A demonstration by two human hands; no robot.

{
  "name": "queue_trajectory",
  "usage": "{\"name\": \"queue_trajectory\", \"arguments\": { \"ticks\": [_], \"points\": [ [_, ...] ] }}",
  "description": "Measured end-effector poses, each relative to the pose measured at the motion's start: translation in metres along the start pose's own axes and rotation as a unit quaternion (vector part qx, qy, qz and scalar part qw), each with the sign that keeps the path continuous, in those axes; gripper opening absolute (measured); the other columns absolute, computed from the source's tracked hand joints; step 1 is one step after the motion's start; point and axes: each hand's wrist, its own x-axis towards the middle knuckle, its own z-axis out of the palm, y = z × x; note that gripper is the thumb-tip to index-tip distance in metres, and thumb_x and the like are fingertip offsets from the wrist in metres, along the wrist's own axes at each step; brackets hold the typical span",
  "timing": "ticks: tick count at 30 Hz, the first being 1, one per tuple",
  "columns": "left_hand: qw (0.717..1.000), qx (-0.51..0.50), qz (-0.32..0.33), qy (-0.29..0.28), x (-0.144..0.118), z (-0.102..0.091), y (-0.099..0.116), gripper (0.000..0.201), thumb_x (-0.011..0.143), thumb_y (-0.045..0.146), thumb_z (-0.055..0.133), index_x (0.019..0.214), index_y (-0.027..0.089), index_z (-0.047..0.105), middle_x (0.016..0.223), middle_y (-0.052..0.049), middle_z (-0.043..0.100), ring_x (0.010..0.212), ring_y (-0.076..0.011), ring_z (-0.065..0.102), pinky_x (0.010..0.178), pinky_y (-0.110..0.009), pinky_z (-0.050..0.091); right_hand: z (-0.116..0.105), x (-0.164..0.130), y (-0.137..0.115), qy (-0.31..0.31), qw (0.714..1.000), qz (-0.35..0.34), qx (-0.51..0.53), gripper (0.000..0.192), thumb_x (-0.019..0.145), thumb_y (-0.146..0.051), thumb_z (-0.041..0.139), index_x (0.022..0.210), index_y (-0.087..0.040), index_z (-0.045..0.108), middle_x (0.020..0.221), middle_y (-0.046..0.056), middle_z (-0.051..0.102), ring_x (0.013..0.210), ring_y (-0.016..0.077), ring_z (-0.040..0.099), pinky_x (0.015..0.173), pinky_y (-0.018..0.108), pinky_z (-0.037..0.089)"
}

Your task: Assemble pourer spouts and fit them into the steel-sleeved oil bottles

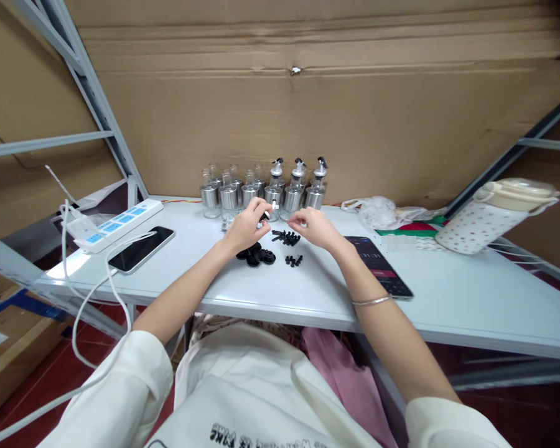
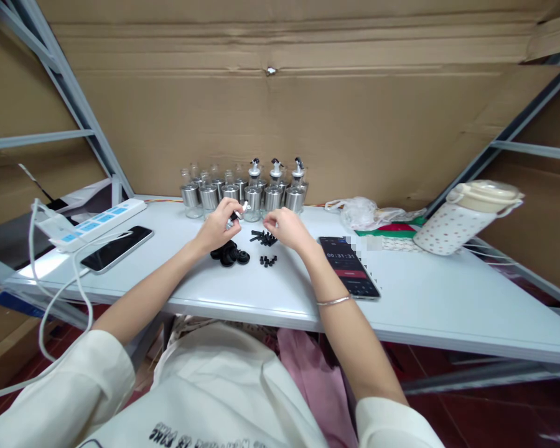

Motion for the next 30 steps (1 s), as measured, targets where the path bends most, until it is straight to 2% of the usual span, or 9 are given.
{"name": "queue_trajectory", "arguments": {
  "ticks": [3,6,10,13,15,18,20,22,30],
  "points": [
    [1.000,-0.011,-0.006,-0.007,0.000,0.000,0.000,0.021,0.075,0.008,0.045,0.093,0.017,0.049,0.102,-0.007,0.051,0.072,-0.0106,0.051,0.067,-0.022,0.043,-0.006,-0.001,0.008,-0.092,0.993,0.053,-0.060,0.008,0.072,-0.017,0.062,0.069,-0.018,0.070,0.058,0.001,0.060,0.056,0.0147,0.052,0.061,0.028,0.040],
    [1.000,-0.025,-0.007,-0.008,0.000,0.001,0.000,0.021,0.073,0.006,0.044,0.091,0.017,0.047,0.102,-0.007,0.051,0.071,-0.0097,0.049,0.066,-0.021,0.042,-0.005,-0.003,0.009,-0.174,0.978,0.073,-0.090,0.013,0.069,-0.016,0.063,0.078,-0.016,0.071,0.060,0.000,0.062,0.055,0.0126,0.051,0.059,0.025,0.039],
    [0.999,-0.040,0.002,-0.004,0.000,0.001,0.000,0.021,0.072,0.005,0.043,0.089,0.018,0.044,0.100,-0.007,0.052,0.074,-0.0108,0.049,0.068,-0.022,0.042,0.000,-0.002,0.006,-0.222,0.964,0.084,-0.119,0.016,0.069,-0.013,0.063,0.082,-0.015,0.072,0.064,0.002,0.065,0.060,0.0142,0.055,0.061,0.025,0.040],
    [0.999,-0.038,0.001,-0.015,-0.001,0.001,-0.001,0.021,0.072,0.006,0.042,0.089,0.018,0.043,0.096,-0.005,0.053,0.068,-0.0099,0.048,0.067,-0.022,0.041,0.001,-0.002,0.005,-0.211,0.968,0.079,-0.109,0.013,0.071,-0.010,0.058,0.075,-0.014,0.070,0.063,0.003,0.064,0.060,0.0143,0.054,0.062,0.026,0.040],
    [0.999,-0.031,-0.006,-0.026,-0.001,0.001,-0.001,0.021,0.073,0.007,0.042,0.090,0.018,0.042,0.093,-0.003,0.054,0.064,-0.0091,0.047,0.066,-0.022,0.041,-0.001,-0.003,0.003,-0.191,0.976,0.078,-0.062,0.012,0.073,-0.010,0.056,0.073,-0.015,0.067,0.062,0.003,0.063,0.060,0.0141,0.054,0.063,0.026,0.041],
    [0.999,-0.027,-0.010,-0.034,-0.002,0.002,-0.001,0.021,0.073,0.008,0.042,0.092,0.018,0.042,0.091,-0.002,0.053,0.063,-0.0092,0.047,0.066,-0.022,0.040,-0.005,-0.004,-0.003,-0.190,0.974,0.082,0.097,0.007,0.072,-0.017,0.057,0.076,-0.016,0.063,0.063,0.001,0.064,0.060,0.0138,0.057,0.063,0.027,0.044],
    [0.999,-0.027,-0.008,-0.036,-0.001,0.002,-0.002,0.021,0.074,0.009,0.042,0.092,0.018,0.042,0.089,-0.002,0.052,0.063,-0.0095,0.047,0.066,-0.022,0.040,-0.006,-0.005,-0.009,-0.188,0.957,0.077,0.208,0.007,0.070,-0.019,0.058,0.076,-0.017,0.060,0.064,0.001,0.065,0.061,0.0135,0.059,0.064,0.027,0.046],
    [0.999,-0.027,-0.006,-0.040,-0.001,0.002,-0.002,0.020,0.074,0.009,0.041,0.092,0.018,0.042,0.088,-0.002,0.052,0.063,-0.0098,0.046,0.065,-0.022,0.040,-0.006,-0.005,-0.015,-0.169,0.943,0.070,0.278,0.008,0.067,-0.019,0.057,0.075,-0.017,0.058,0.065,0.000,0.065,0.063,0.0130,0.060,0.064,0.027,0.047],
    [0.998,-0.007,-0.001,-0.069,-0.002,0.003,-0.002,0.021,0.075,0.012,0.042,0.095,0.018,0.045,0.084,-0.001,0.055,0.068,-0.0123,0.052,0.068,-0.023,0.040,-0.006,-0.004,-0.024,-0.070,0.930,0.063,0.355,0.009,0.061,-0.017,0.055,0.070,-0.017,0.056,0.060,-0.001,0.063,0.059,0.0111,0.057,0.063,0.026,0.045]
  ]
}}
